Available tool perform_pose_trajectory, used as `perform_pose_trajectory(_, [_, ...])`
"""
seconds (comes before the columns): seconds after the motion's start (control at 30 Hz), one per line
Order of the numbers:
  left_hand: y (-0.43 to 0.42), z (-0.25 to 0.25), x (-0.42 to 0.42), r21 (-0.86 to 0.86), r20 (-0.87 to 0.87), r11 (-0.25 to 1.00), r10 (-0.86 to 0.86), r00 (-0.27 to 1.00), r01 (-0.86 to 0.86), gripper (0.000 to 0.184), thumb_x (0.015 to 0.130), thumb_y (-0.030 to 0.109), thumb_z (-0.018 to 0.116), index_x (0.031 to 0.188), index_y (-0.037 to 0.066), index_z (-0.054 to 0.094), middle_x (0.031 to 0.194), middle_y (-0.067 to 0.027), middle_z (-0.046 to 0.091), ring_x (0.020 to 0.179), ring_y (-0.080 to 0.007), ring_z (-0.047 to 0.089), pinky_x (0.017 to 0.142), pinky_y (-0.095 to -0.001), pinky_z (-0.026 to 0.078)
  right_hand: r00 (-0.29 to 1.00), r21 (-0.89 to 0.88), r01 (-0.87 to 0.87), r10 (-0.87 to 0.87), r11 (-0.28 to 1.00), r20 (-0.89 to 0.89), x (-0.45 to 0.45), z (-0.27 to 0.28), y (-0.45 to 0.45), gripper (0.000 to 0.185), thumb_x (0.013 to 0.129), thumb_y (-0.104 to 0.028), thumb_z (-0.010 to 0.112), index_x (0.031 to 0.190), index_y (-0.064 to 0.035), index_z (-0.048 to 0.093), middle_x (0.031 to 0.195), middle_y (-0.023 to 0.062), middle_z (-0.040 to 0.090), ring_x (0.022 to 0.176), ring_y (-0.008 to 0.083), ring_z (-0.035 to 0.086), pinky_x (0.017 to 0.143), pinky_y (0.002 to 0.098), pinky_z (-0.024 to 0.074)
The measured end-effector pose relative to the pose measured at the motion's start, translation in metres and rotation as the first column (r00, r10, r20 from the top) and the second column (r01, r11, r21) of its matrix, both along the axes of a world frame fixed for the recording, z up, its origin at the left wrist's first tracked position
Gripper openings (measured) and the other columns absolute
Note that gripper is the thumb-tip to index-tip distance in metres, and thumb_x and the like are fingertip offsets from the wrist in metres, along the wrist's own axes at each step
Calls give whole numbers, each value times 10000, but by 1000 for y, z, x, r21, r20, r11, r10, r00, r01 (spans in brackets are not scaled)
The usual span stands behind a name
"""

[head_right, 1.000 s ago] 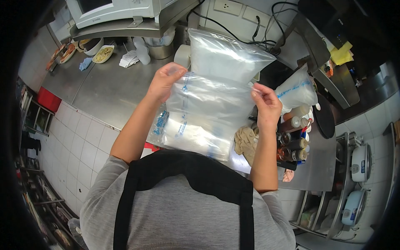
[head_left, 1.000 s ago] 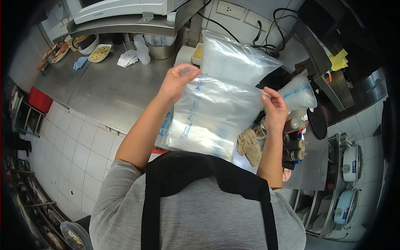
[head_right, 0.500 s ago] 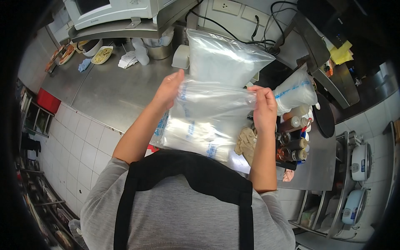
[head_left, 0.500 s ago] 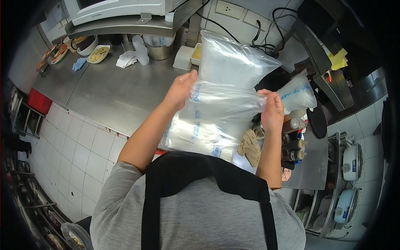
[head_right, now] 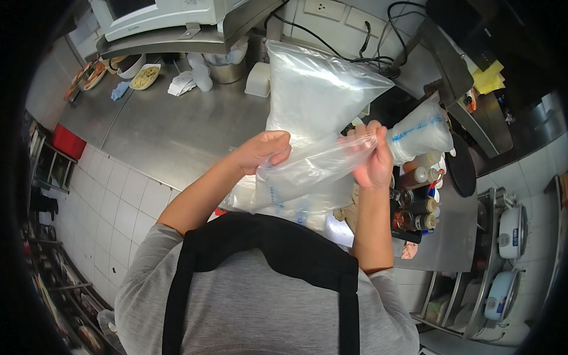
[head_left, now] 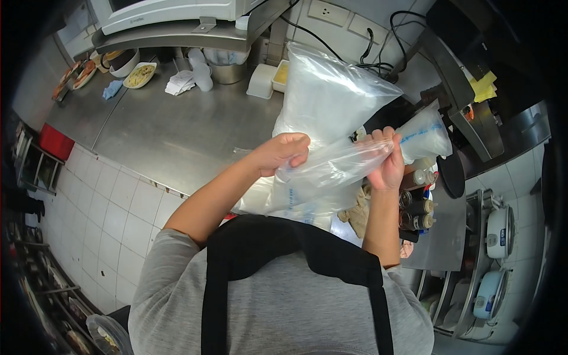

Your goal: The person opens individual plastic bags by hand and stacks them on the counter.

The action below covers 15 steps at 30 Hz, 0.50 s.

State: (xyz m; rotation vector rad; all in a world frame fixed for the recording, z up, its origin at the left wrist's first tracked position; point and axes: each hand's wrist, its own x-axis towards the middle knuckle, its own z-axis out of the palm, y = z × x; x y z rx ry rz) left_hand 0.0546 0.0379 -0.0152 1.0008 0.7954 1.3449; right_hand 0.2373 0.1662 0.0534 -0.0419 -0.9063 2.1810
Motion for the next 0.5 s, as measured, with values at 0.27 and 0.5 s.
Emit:
perform_pose_trajectory(0.27, [-3,23,-36,12,312,879,450,837,-477,341,888,444,480,877,111,554,757,2,582,671,-59,545,612,-201,443,939,225,-343,328,912,102,24,-12,6,259,893,-315,500,826,-72,440,574,-13,431,474,93,405,593,306,427])
perform_pose_trajectory(0.5, [-3,33,-36,105,324,904,364,873,-416,329,886,439,488,782,128,510,674,49,488,586,-44,463,563,-179,396,834,219,-551,521,805,182,33,5,16,197,833,-177,585,869,-34,454,647,55,526,512,168,525,580,323,457])
